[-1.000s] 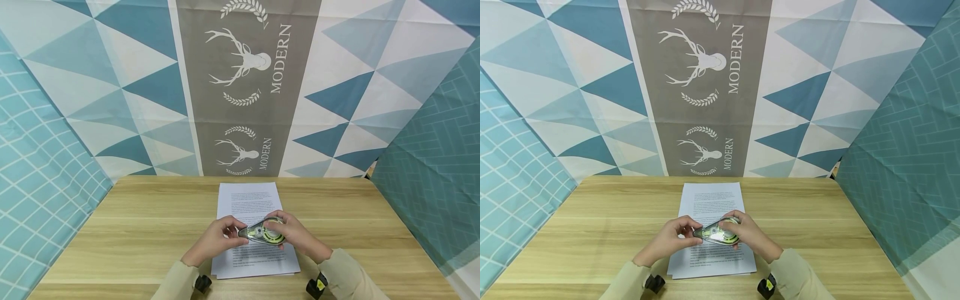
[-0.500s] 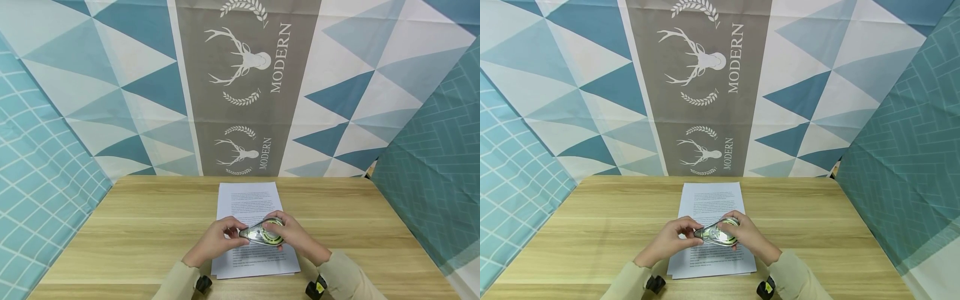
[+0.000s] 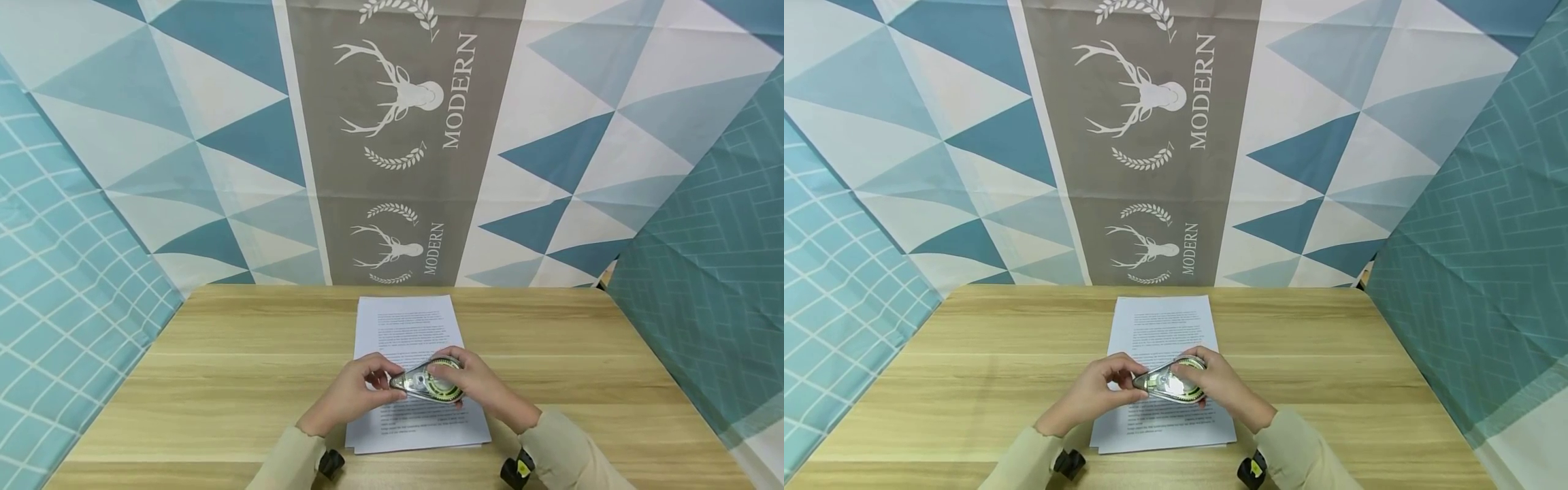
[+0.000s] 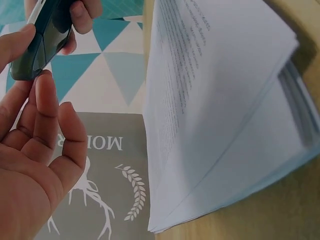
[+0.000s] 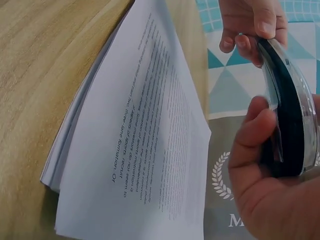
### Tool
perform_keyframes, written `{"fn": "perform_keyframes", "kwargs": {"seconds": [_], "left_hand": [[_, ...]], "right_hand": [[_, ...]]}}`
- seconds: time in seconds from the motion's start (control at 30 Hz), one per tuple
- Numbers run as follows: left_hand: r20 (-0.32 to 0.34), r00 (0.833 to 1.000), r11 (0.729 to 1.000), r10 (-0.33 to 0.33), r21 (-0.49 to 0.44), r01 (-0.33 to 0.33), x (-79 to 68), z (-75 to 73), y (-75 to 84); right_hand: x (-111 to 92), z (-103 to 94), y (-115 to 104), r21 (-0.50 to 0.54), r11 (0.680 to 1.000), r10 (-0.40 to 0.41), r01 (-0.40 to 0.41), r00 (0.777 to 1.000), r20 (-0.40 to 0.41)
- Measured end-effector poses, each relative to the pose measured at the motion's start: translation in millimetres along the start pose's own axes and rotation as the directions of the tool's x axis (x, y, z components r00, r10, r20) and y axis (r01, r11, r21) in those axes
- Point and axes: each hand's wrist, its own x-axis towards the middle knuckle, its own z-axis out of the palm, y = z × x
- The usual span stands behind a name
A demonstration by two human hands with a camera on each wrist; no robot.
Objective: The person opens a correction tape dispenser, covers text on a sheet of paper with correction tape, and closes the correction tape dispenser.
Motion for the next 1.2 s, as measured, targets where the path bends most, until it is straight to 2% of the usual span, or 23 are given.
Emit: {"fn": "perform_keyframes", "kwargs": {"seconds": [0.1, 0.3, 0.47, 0.5, 0.7, 0.73, 0.93, 1.2], "left_hand": [[0.012, 1.0, 1.0, 0.003, 0.001, -0.003, -0.5, -0.3, -0.6], [0.032, 0.999, 1.0, 0.009, -0.005, -0.009, -0.7, -0.6, -2.4], [0.035, 0.999, 1.0, -0.016, -0.014, 0.016, -0.1, -0.8, -3.3], [0.032, 0.999, 1.0, -0.025, -0.016, 0.025, -0.4, -1.5, 1.5], [0.011, 0.998, 0.998, -0.054, -0.02, 0.055, -0.7, -2.5, -0.7], [0.01, 0.998, 0.998, -0.054, -0.018, 0.055, -0.6, -2.2, -6.1], [0.028, 0.997, 0.997, -0.069, 0.024, 0.068, -3.1, -4.8, -8.0], [0.116, 0.988, 0.987, -0.1, 0.137, 0.084, -6.2, -7.2, -13.3]], "right_hand": [[-0.1, -2.2, -0.5, -0.032, 0.999, 0.008, -0.008, 1.0, -0.01], [1.1, -6.4, 1.5, -0.019, 0.999, 0.029, -0.029, 1.0, 0.012], [1.3, -9.1, 2.2, 0.019, 0.999, 0.038, -0.038, 0.999, 0.026], [1.1, -9.8, 2.2, 0.029, 0.999, 0.037, -0.037, 0.999, 0.027], [-2.1, -18.2, 3.5, 0.105, 0.994, 0.03, -0.034, 0.999, 0.034], [-2.7, -20.4, 4.0, 0.119, 0.992, 0.032, -0.035, 0.999, 0.035], [-6.6, -31.8, 4.9, 0.153, 0.987, 0.038, -0.038, 0.999, 0.006], [-8.7, -41.5, 6.9, 0.16, 0.986, 0.056, -0.05, 0.998, -0.034]]}}
